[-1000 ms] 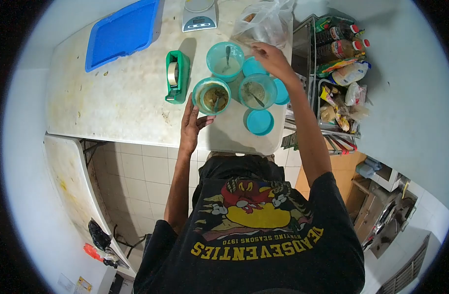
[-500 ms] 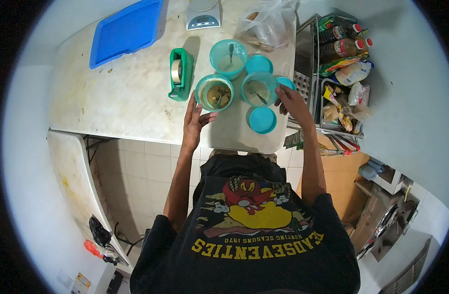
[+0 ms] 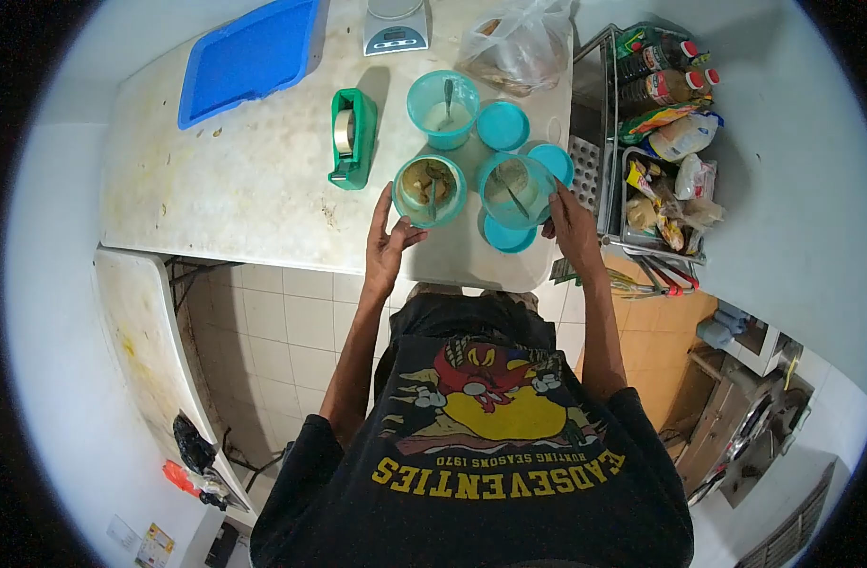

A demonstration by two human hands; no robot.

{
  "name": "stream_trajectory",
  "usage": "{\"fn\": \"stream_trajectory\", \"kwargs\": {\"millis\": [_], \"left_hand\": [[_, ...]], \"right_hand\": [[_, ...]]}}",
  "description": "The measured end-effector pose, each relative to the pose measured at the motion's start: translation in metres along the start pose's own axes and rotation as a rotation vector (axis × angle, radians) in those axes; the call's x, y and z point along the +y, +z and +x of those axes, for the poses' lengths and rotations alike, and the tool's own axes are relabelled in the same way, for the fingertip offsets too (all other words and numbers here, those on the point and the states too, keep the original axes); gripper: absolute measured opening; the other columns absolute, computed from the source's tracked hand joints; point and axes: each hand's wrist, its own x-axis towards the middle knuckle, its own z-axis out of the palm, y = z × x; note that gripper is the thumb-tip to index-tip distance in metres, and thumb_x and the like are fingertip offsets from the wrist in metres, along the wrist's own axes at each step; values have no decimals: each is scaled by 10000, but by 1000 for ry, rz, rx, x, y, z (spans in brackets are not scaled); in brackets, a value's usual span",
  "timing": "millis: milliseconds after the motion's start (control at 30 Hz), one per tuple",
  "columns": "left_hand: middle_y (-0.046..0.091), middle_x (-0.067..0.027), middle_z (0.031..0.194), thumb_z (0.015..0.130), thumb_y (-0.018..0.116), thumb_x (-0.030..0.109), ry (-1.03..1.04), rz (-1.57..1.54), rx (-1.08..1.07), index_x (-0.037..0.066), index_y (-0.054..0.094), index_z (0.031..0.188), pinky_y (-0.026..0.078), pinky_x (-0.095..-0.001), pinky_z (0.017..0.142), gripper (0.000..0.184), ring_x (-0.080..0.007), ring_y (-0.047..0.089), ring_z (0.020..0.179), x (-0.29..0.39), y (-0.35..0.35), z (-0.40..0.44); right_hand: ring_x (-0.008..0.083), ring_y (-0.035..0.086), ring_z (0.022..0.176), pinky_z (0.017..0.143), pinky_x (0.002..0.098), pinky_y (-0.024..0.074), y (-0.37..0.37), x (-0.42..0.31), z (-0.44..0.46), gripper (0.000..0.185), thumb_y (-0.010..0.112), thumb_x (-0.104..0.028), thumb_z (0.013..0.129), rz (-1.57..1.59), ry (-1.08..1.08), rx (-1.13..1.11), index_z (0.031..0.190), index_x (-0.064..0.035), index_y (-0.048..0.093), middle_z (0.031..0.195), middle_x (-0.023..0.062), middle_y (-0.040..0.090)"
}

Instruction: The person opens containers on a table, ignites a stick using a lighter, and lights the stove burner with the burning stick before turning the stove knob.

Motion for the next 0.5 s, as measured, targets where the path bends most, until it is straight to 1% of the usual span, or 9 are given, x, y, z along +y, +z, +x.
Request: {"fn": "stream_trajectory", "kwargs": {"millis": [200,367,400,467,500], "left_hand": [[213,-178,1510,958,450,190,16,12,-15,111,173,1488,546,-393,867,603,-256,637,989,-3,3,-2],[196,-175,1516,957,451,185,44,19,-25,111,173,1488,546,-397,868,604,-258,635,996,-8,0,-1],[227,-177,1502,958,450,189,40,23,-10,111,175,1487,547,-398,866,601,-257,638,988,-8,1,-2],[291,-180,1473,960,449,198,28,29,17,110,180,1485,548,-400,863,596,-253,645,971,-7,2,-3],[292,-180,1470,960,452,183,20,-5,17,100,185,1483,551,-389,853,592,-247,644,961,-9,1,-3]], "right_hand": [[125,549,546,552,277,464,2,-5,-2,396,431,-204,1000,51,-2,28,1334,8,463,641,94,574],[144,581,561,560,296,469,8,6,17,403,424,-222,1001,2,-39,-15,1355,-30,451,643,108,584],[149,586,563,559,301,470,10,4,19,404,423,-225,1001,-12,-46,-23,1359,-39,450,641,113,586],[200,604,570,569,346,487,12,2,20,407,421,-213,998,-32,-67,-36,1361,-30,434,674,153,607],[225,613,574,574,368,496,12,1,20,408,421,-207,997,-47,-75,-40,1363,-26,426,690,173,618]]}}
